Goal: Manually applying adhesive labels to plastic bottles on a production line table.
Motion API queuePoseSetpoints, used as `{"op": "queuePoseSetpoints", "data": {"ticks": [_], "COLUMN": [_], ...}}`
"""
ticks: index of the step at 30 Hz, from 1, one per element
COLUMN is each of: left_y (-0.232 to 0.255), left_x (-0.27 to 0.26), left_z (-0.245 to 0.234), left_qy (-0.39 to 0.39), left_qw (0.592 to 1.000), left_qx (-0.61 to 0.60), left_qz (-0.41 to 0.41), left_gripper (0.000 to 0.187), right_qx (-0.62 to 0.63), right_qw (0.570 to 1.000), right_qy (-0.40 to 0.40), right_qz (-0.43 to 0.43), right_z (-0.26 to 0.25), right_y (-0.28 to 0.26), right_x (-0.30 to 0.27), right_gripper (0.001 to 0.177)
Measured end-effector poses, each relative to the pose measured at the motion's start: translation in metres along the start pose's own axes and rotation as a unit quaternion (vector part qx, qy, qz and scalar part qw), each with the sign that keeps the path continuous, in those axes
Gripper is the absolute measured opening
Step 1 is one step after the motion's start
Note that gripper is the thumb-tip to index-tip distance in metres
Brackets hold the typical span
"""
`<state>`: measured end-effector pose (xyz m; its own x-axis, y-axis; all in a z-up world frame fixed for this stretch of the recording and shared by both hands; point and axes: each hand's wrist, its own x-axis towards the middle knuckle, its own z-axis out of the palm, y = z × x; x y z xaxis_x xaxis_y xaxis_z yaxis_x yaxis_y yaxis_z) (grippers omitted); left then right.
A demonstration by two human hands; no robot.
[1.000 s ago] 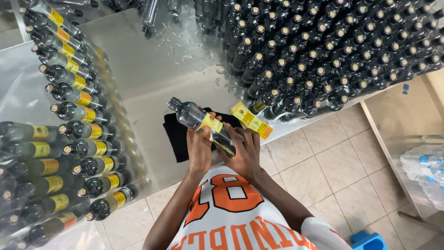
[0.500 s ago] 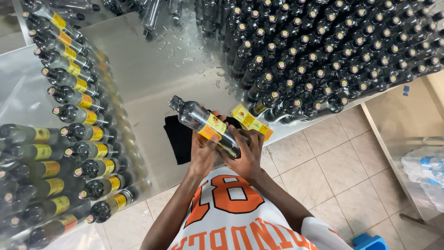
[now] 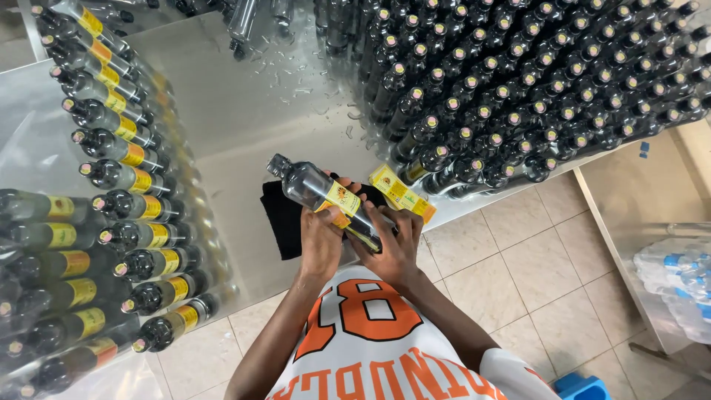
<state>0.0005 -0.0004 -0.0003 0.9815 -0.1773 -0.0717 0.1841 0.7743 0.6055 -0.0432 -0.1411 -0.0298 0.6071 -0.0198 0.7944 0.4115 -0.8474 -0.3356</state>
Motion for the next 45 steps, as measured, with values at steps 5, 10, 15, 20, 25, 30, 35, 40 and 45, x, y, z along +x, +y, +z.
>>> {"op": "queuePoseSetpoints", "data": {"ticks": [5, 10, 15, 20, 25, 30, 35, 40, 45], "left_y": [-0.012, -0.01, 0.005, 0.004, 0.036, 0.033, 0.055, 0.087, 0.146], "left_x": [0.0, -0.006, 0.008, 0.029, 0.043, 0.063, 0.113, 0.22, 0.347], "left_z": [-0.008, 0.001, -0.014, -0.041, -0.05, -0.07, -0.101, -0.18, -0.265], "left_qy": [-0.012, -0.023, 0.01, 0.075, 0.062, 0.03, 0.129, 0.238, 0.325], "left_qw": [0.998, 0.995, 0.994, 0.995, 0.99, 0.976, 0.913, 0.811, 0.784], "left_qx": [0.057, 0.1, 0.106, 0.063, 0.125, 0.205, 0.387, 0.512, 0.491], "left_qz": [0.034, 0.002, -0.025, -0.034, -0.017, -0.066, 0.025, 0.154, 0.196], "left_gripper": [0.079, 0.084, 0.078, 0.071, 0.072, 0.067, 0.065, 0.075, 0.081], "right_qx": [-0.004, -0.022, -0.021, -0.008, 0.17, 0.347, 0.339, 0.197, 0.137], "right_qw": [1.0, 1.0, 1.0, 1.0, 0.957, 0.82, 0.785, 0.837, 0.837], "right_qy": [0.013, 0.009, 0.002, -0.004, -0.118, -0.214, -0.346, -0.439, -0.489], "right_qz": [-0.003, -0.015, -0.013, -0.019, 0.201, 0.402, 0.386, 0.26, 0.207], "right_z": [0.001, 0.003, 0.006, 0.018, 0.02, 0.05, 0.098, 0.152, 0.174], "right_y": [-0.003, 0.006, 0.007, 0.012, 0.006, 0.012, 0.027, 0.063, 0.088], "right_x": [0.006, 0.002, 0.003, 0.003, 0.015, 0.023, 0.02, -0.023, -0.07], "right_gripper": [0.062, 0.062, 0.065, 0.065, 0.072, 0.077, 0.091, 0.08, 0.07]}}
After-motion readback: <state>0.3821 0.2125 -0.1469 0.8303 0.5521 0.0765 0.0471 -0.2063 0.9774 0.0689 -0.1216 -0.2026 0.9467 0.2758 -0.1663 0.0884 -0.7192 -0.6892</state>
